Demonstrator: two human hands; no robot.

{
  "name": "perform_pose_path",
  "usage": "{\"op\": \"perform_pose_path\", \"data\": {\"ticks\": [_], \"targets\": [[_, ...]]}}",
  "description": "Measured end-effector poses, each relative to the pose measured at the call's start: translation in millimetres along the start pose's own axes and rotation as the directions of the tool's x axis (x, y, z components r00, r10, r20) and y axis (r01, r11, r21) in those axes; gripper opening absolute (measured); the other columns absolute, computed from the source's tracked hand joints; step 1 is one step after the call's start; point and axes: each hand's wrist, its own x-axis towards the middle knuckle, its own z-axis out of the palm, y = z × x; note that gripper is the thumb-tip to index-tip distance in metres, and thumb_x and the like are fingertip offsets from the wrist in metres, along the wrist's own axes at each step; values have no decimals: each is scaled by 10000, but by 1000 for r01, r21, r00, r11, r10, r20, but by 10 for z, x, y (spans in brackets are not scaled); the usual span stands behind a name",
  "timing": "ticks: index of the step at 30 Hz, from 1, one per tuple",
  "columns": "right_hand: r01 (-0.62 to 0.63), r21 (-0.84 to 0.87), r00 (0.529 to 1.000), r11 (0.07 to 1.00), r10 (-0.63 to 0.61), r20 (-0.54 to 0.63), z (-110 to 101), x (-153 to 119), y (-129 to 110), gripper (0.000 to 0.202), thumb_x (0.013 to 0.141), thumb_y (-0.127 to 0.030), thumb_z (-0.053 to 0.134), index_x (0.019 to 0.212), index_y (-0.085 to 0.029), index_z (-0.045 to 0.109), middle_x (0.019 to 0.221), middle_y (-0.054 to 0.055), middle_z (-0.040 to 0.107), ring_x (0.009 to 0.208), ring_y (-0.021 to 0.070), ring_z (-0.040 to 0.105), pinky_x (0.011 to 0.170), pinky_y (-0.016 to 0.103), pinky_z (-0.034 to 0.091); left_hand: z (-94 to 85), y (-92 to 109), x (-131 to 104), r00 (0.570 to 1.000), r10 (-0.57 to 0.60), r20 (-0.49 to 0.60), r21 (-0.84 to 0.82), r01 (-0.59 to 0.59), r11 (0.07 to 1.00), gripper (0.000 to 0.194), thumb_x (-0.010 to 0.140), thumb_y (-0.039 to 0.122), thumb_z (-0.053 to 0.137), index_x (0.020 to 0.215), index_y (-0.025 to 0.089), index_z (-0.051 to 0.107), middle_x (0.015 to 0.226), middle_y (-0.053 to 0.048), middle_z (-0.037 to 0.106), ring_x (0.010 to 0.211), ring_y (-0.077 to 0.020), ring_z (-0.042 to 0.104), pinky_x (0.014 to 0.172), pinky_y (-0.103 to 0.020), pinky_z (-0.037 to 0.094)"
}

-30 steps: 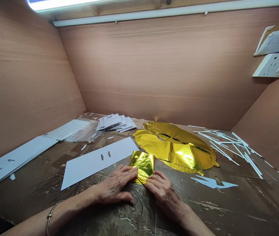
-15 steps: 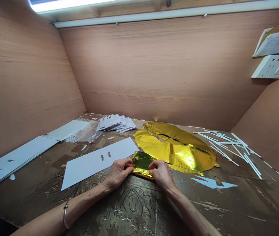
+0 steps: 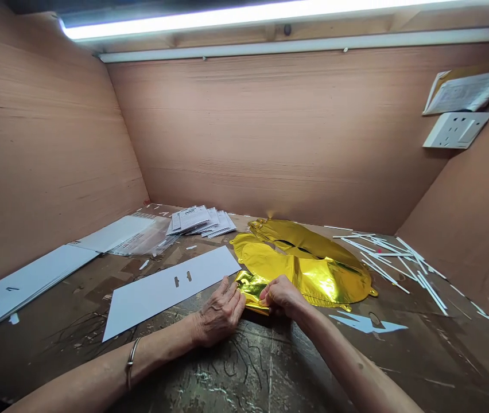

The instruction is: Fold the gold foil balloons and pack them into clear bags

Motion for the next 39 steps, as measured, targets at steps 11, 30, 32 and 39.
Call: {"op": "perform_pose_path", "data": {"ticks": [11, 30, 32, 39], "targets": [[492, -856, 229, 156, -972, -46, 171, -671, 216, 333, 795, -72, 339, 1049, -114, 549, 971, 129, 627, 900, 264, 527, 821, 445, 323, -433, -139, 63, 993, 113, -30, -45, -114, 992, 142, 777, 140, 349, 763, 120, 489, 649, -70, 554, 628, -194, 531, 769, -470, 345], [385, -137, 916, 913, -359, 181, -17, -634, 112, 334, 766, -463, 405, 595, -182, 464, 586, -9, 434, 570, 125, 437, 517, 218, 343, -505, -695, -1170, 770, -370, 520, -346, 586, 733, 840, 701, 681, 334, 1345, 178, 143, 1398, -190, 94, 1259, -380, 42, 925, -616, 41], [330, -14, 923, 944, -320, 214, -68, -601, 108, 335, 741, -474, 427, 585, -178, 443, 561, -21, 388, 538, 114, 409, 497, 218, 328, -501, -573, -1454, 817, -272, 508, -389, 499, 774, 878, 668, 700, 358, 1352, 209, 110, 1403, -173, 39, 1259, -375, -17, 921, -619, -34], [181, 77, 901, 981, -196, 386, 158, -336, -171, 281, 660, -412, 492, 537, -183, 387, 469, -61, 323, 428, 69, 290, 427, 206, 212, -900, -236, -1790, 936, -48, 350, -510, 233, 828, 921, 576, 689, 492, 1337, 286, 163, 1391, -130, 171, 1256, -355, 122, 961, -577, 16]]}}
